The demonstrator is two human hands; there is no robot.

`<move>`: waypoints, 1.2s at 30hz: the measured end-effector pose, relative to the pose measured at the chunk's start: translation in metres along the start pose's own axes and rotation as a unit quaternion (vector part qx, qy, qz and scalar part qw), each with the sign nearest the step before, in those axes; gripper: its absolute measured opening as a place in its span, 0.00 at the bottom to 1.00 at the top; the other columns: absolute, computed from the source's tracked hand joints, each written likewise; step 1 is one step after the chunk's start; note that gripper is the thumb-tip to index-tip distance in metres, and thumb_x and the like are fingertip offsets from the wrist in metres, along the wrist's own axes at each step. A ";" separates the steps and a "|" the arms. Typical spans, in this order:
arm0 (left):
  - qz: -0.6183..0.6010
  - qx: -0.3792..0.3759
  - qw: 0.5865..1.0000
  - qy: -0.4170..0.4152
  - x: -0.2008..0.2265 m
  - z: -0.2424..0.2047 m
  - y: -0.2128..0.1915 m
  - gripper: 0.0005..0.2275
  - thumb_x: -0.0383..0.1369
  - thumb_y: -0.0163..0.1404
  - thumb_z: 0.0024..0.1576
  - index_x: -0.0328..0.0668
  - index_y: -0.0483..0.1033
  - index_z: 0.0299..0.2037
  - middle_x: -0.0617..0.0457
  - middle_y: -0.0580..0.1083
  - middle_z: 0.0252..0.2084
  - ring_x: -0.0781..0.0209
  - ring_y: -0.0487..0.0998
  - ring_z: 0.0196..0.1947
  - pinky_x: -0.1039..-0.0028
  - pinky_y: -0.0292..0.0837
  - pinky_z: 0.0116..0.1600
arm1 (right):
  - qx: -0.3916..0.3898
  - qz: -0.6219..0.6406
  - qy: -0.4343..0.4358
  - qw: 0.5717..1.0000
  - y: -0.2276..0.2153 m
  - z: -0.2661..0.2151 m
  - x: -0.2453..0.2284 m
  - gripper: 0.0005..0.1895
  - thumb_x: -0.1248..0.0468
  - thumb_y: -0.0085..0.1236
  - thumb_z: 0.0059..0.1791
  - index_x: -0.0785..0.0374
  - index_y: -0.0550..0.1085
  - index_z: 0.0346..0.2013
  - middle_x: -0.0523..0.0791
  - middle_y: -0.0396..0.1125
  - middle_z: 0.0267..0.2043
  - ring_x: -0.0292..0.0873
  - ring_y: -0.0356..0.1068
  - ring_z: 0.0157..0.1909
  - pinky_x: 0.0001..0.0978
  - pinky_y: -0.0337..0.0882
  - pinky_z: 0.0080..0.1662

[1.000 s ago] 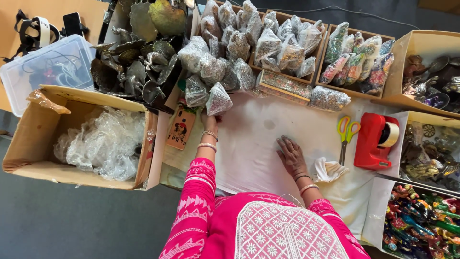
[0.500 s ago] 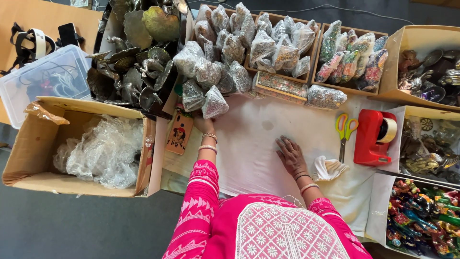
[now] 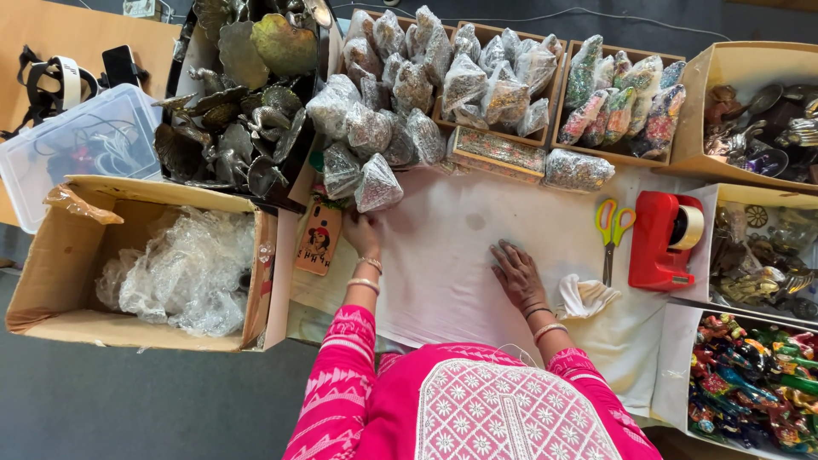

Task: The person wraps small decorative items, including a dark figurine and a colorful multi-colored object, in bubble wrap. They retrieve bubble wrap from a cardboard box, place the items on the wrap, fold the material around them, and secure the packages with tape using a red tape dispenser.

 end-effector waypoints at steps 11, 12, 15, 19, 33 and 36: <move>0.509 -0.231 0.744 0.368 0.042 -0.134 0.034 0.31 0.44 0.52 0.58 0.35 0.58 0.68 0.36 0.59 0.70 0.38 0.55 0.71 0.44 0.45 0.72 | 0.012 0.000 -0.009 1.000 -0.002 0.000 -0.004 0.25 0.59 0.54 0.52 0.55 0.69 0.64 0.47 0.62 0.68 0.51 0.60 0.67 0.45 0.61 0.66; 0.516 -0.303 0.716 0.359 0.057 -0.146 0.040 0.32 0.45 0.49 0.60 0.38 0.56 0.72 0.41 0.58 0.73 0.43 0.54 0.75 0.45 0.43 0.75 | 0.015 -0.001 -0.008 1.000 -0.002 0.000 -0.003 0.25 0.60 0.55 0.51 0.55 0.69 0.64 0.47 0.62 0.68 0.52 0.60 0.67 0.45 0.61 0.66; 0.531 -0.341 0.697 0.340 0.064 -0.141 0.021 0.34 0.46 0.46 0.62 0.37 0.52 0.74 0.43 0.54 0.76 0.44 0.50 0.77 0.47 0.41 0.76 | 0.020 0.003 -0.006 1.000 -0.006 -0.002 -0.006 0.24 0.61 0.55 0.51 0.55 0.70 0.63 0.48 0.62 0.67 0.52 0.61 0.66 0.46 0.62 0.65; 0.563 -0.323 0.673 0.355 0.071 -0.123 -0.018 0.35 0.48 0.46 0.62 0.34 0.50 0.74 0.39 0.52 0.75 0.41 0.49 0.76 0.47 0.41 0.75 | 0.031 0.007 -0.013 0.999 -0.010 0.001 -0.010 0.24 0.62 0.55 0.51 0.55 0.70 0.63 0.49 0.63 0.67 0.53 0.61 0.66 0.46 0.62 0.64; 0.563 -0.092 0.730 0.376 0.122 -0.037 -0.085 0.29 0.40 0.55 0.56 0.40 0.61 0.67 0.28 0.62 0.65 0.26 0.60 0.65 0.41 0.52 0.69 | 0.056 -0.008 -0.015 0.998 -0.010 -0.002 -0.012 0.23 0.64 0.55 0.51 0.55 0.71 0.62 0.49 0.64 0.66 0.54 0.62 0.66 0.46 0.62 0.67; 0.585 -0.122 0.715 0.363 0.114 -0.032 -0.082 0.30 0.41 0.54 0.58 0.43 0.59 0.70 0.27 0.62 0.65 0.27 0.60 0.66 0.41 0.53 0.69 | 0.060 -0.011 -0.014 0.998 -0.013 -0.001 -0.014 0.23 0.64 0.55 0.51 0.55 0.72 0.62 0.50 0.64 0.66 0.54 0.62 0.66 0.46 0.62 0.67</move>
Point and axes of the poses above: each hand's wrist, its own z-axis towards the middle knuckle, its own y-axis out of the palm, x = y × z, the point moved 8 cm from there along z, towards the middle knuckle
